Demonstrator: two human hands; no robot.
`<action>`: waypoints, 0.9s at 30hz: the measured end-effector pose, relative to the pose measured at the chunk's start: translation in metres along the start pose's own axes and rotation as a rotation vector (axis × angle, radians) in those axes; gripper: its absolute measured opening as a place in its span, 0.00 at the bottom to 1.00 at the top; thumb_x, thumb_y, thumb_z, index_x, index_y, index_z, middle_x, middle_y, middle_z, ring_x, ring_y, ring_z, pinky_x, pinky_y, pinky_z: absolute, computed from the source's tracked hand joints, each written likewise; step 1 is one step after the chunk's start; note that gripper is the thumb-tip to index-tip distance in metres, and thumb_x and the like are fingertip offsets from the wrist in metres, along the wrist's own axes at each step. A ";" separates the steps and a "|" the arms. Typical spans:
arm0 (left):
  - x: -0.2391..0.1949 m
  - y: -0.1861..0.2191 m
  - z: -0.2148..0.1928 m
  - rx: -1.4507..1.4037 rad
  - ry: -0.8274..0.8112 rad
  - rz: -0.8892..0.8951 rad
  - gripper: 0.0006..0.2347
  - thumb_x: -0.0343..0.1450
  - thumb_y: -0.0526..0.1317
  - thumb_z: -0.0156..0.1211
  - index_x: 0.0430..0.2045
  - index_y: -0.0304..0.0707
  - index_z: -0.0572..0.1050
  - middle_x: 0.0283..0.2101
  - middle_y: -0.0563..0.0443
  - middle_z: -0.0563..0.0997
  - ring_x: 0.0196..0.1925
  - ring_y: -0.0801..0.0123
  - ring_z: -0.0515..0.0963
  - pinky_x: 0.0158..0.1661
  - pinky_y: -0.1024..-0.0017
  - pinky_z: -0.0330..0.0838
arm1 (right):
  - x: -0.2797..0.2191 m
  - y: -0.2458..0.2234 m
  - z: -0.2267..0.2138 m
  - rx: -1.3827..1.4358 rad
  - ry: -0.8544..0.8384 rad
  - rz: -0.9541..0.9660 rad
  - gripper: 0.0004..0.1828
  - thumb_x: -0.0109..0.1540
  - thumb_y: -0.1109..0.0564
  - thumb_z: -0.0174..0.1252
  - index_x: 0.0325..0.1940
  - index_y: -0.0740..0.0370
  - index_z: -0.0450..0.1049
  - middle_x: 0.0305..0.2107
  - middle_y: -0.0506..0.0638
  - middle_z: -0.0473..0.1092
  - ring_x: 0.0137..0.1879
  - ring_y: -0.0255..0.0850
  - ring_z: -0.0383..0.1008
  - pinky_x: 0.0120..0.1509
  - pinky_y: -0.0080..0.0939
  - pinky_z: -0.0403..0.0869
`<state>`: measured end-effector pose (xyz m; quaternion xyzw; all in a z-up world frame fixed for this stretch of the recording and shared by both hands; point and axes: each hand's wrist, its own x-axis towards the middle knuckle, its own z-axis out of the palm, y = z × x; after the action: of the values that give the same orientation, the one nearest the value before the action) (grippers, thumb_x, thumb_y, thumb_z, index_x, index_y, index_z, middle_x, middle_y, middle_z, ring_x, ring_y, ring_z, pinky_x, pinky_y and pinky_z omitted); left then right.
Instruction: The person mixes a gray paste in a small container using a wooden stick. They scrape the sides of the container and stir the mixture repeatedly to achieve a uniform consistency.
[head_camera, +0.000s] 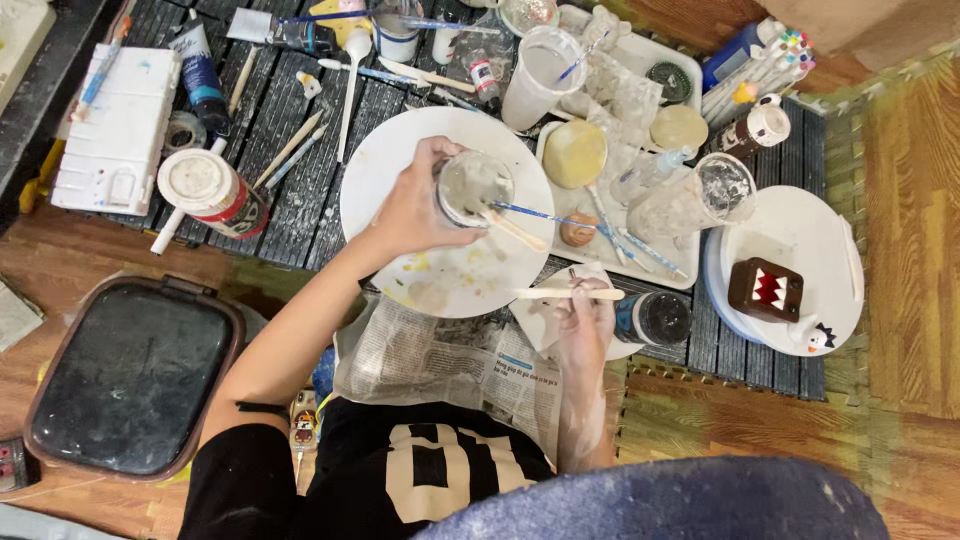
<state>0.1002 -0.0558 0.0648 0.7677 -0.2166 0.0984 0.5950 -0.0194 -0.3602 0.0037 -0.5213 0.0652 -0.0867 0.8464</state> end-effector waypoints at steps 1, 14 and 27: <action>0.000 -0.001 0.003 0.007 -0.010 -0.013 0.41 0.56 0.44 0.83 0.57 0.33 0.56 0.55 0.36 0.76 0.59 0.51 0.80 0.62 0.64 0.73 | 0.000 0.002 0.001 -0.004 0.010 0.032 0.05 0.71 0.65 0.53 0.51 0.66 0.70 0.43 0.55 0.74 0.38 0.36 0.76 0.39 0.32 0.76; -0.063 0.019 -0.031 0.385 0.074 -0.089 0.21 0.66 0.38 0.74 0.51 0.33 0.74 0.55 0.42 0.80 0.56 0.56 0.81 0.58 0.63 0.75 | -0.015 0.040 0.018 0.178 -0.074 0.062 0.05 0.71 0.63 0.52 0.52 0.61 0.66 0.43 0.55 0.73 0.44 0.40 0.75 0.50 0.40 0.77; -0.103 0.046 0.004 0.638 0.057 0.039 0.05 0.65 0.35 0.70 0.30 0.36 0.84 0.39 0.54 0.85 0.44 0.63 0.82 0.43 0.68 0.77 | -0.019 0.022 -0.007 0.084 0.004 -0.158 0.07 0.72 0.63 0.50 0.54 0.62 0.62 0.46 0.56 0.69 0.47 0.43 0.73 0.55 0.45 0.75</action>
<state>-0.0124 -0.0461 0.0616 0.9082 -0.1729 0.1941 0.3281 -0.0374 -0.3523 -0.0189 -0.4887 0.0220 -0.1570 0.8579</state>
